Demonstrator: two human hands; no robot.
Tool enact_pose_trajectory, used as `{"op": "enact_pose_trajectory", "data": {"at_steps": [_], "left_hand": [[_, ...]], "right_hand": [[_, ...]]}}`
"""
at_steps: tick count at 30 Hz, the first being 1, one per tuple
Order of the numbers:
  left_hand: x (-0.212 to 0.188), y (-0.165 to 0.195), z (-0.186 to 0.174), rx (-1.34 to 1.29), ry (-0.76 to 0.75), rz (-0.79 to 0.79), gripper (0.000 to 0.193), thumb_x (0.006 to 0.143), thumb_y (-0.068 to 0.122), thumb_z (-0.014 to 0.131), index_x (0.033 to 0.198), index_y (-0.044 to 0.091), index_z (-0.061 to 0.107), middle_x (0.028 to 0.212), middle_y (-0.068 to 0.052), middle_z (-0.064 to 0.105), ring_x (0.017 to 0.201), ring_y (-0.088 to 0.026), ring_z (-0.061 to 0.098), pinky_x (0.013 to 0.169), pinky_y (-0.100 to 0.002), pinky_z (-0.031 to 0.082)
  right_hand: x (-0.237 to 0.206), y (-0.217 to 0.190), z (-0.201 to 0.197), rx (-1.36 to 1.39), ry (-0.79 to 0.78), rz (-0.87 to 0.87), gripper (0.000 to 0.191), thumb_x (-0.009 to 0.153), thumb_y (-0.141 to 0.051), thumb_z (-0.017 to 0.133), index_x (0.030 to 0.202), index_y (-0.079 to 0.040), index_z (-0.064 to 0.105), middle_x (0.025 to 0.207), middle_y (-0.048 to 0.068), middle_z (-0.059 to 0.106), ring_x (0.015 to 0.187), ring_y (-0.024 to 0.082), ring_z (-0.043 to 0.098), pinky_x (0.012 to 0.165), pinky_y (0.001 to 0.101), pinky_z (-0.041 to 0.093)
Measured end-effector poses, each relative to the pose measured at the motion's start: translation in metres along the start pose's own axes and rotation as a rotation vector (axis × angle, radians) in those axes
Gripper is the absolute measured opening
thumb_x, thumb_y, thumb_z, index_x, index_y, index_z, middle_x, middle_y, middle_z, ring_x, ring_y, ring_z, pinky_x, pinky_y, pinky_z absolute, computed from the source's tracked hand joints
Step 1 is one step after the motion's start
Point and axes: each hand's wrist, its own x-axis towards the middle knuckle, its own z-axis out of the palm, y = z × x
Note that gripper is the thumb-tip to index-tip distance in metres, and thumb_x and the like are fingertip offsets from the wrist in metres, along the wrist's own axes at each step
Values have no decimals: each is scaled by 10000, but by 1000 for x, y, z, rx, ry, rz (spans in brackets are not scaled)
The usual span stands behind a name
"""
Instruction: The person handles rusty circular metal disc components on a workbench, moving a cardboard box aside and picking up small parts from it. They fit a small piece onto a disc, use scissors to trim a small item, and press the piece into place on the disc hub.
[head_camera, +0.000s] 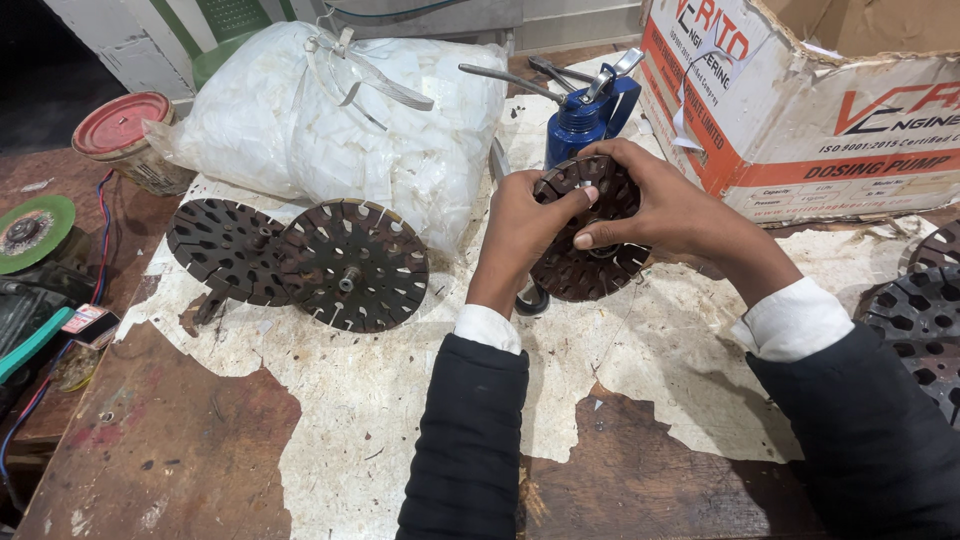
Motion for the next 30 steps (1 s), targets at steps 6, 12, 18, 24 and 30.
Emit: {"op": "enact_pose_trajectory", "data": {"at_steps": [6,12,18,24,30], "left_hand": [[-1,3,1,16,8,21,337,749,233,812,900,-63,755,762,-99,758,642,-129,696,601,-284,557],[-3,8,2,102,57,20,356,739,249,817,879,-72,749,742,-117,753,629,-151,702,603,-306,559],[-2,7,4,112,76,-22,347,725,235,816,901,-53,735,744,-104,745,622,-150,709,595,-308,566],[-1,-2,2,-65,31,13,354,860,277,781,882,-74,751,754,-95,748,650,-118,678,590,-300,544],[0,-1,0,-23,-2,8,334,813,269,796,901,-51,756,749,-89,756,630,-125,692,572,-300,552]], "right_hand": [[-1,0,0,34,-5,-1,953,640,-319,913,1457,-93,478,1331,95,635,1269,207,602,1066,361,474],[-1,0,-1,42,-10,8,942,638,-321,915,1447,-96,488,1313,89,648,1260,201,613,1065,367,475],[1,3,0,37,-9,18,969,622,-344,916,1454,-100,484,1315,90,649,1261,207,617,1066,369,481],[2,6,0,-5,-2,-28,990,635,-361,919,1468,-87,460,1343,106,620,1275,222,601,1068,369,473],[0,4,0,-1,1,-12,971,639,-356,915,1461,-88,474,1337,109,631,1273,223,608,1062,368,478]]}}
